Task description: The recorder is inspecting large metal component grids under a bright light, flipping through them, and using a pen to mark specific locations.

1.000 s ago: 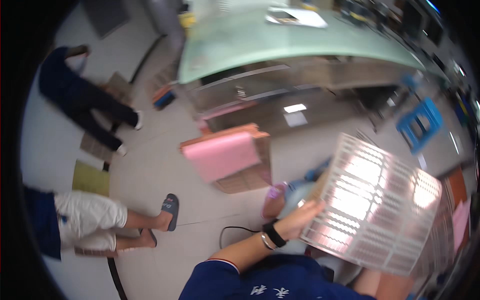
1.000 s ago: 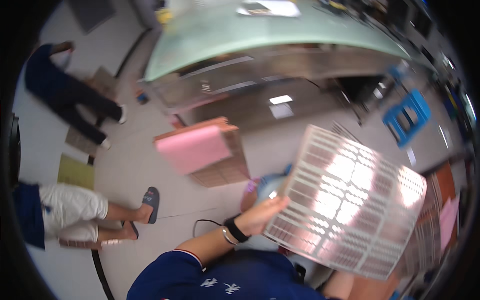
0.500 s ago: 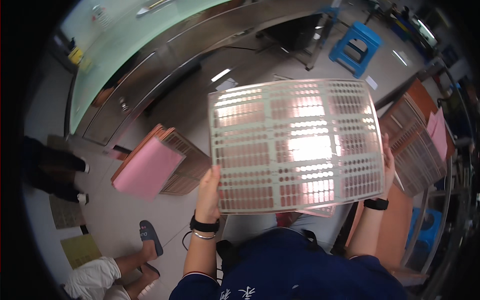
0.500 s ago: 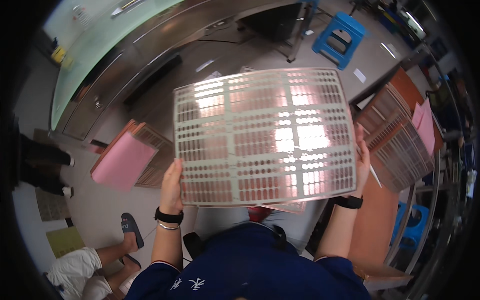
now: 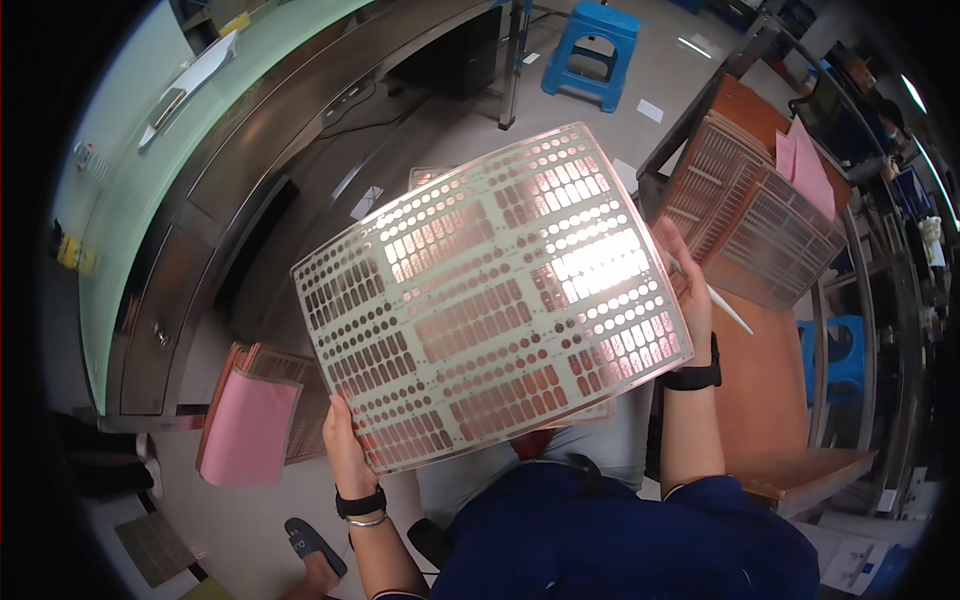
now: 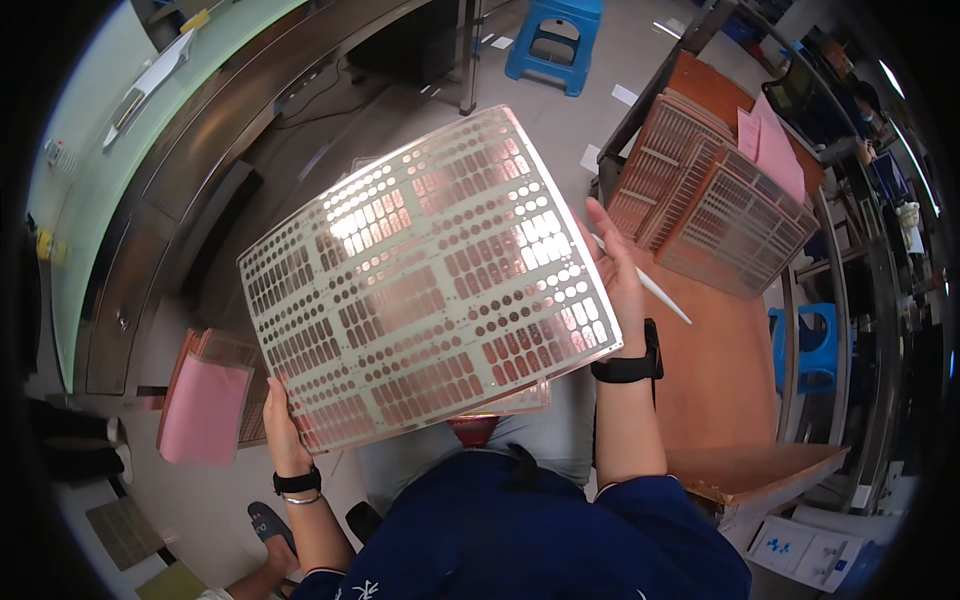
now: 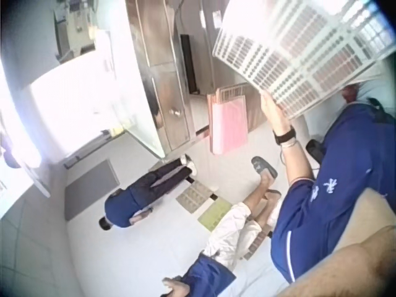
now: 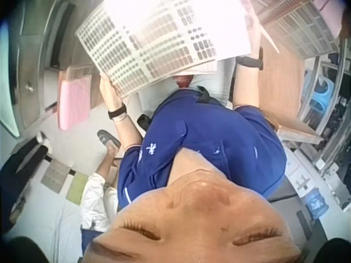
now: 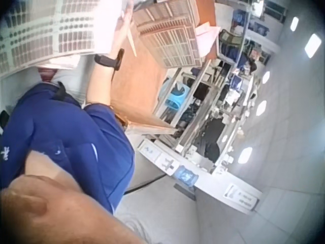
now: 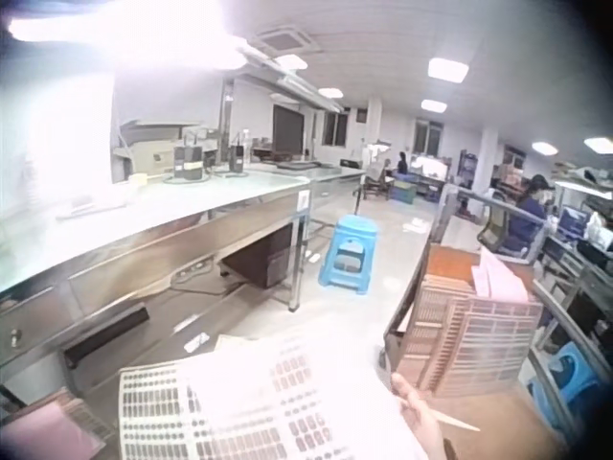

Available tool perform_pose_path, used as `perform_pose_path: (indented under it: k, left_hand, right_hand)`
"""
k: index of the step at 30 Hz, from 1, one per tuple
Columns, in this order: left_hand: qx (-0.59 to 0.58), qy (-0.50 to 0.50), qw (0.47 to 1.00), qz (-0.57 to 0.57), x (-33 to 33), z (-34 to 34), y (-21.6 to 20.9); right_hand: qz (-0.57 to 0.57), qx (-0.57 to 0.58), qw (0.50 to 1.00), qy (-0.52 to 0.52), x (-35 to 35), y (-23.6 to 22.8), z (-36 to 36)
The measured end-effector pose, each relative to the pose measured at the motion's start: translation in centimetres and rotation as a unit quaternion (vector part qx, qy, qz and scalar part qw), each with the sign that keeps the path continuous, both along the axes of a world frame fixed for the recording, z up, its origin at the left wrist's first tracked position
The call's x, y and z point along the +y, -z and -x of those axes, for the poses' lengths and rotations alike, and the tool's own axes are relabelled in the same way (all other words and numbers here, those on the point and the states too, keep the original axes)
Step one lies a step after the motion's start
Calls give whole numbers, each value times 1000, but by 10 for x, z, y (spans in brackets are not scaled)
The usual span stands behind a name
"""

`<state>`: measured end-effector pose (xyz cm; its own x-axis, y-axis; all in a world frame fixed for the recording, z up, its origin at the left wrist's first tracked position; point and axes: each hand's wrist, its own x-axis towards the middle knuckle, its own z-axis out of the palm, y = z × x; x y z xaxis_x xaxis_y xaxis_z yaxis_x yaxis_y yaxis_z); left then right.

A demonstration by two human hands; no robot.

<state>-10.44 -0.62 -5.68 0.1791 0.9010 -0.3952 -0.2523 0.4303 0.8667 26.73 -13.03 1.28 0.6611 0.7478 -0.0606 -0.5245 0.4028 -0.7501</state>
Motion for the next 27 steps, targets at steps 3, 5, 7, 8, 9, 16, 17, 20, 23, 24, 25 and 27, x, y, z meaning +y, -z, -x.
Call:
perform_pose_path:
  k: [3, 5, 7, 8, 9, 16, 17, 20, 23, 24, 25, 27]
  left_hand:
    - [9, -8, 1000, -9, 1, 4, 2]
    - [9, -19, 999, -24, 2, 5, 1]
    - [37, 2, 999, -17, 6, 13, 1]
    - [39, -1, 999, -22, 8, 15, -3]
    - [54, 18, 998, -36, 10, 14, -10]
    - [-198, 15, 978, -62, 33, 11, -58]
    - [-277, -6, 958, -75, 34, 9, -63]
    - [-385, 40, 907, -170, 15, -27, -51]
    - [-318, 112, 932, -129, -25, -86, -58]
    - [-295, 57, 946, -120, -32, -98, -64]
    - [-296, 54, 946, -124, -28, -98, -64]
    - [-299, 79, 946, -93, -19, -93, -69]
  right_hand:
    - [27, -12, 1000, -7, -2, 2, 0]
    - [49, -27, 998, -20, -4, 8, -2]
    - [28, 13, 992, -126, -12, 16, -6]
    - [49, -19, 986, -160, -17, 12, -7]
    - [44, -18, 985, -163, -20, 11, -8]
    - [-10, 2, 990, -141, -24, 31, -12]
    - [-16, 3, 989, -145, -24, 35, -7]
    - [-22, 95, 993, -68, -15, 40, 24]
    - [-68, 145, 975, -152, -20, 63, 44]
    - [-66, 123, 976, -169, -18, 60, 54]
    - [-62, 97, 977, -177, -19, 53, 58]
    - [-23, 78, 983, -164, -30, 62, 33]
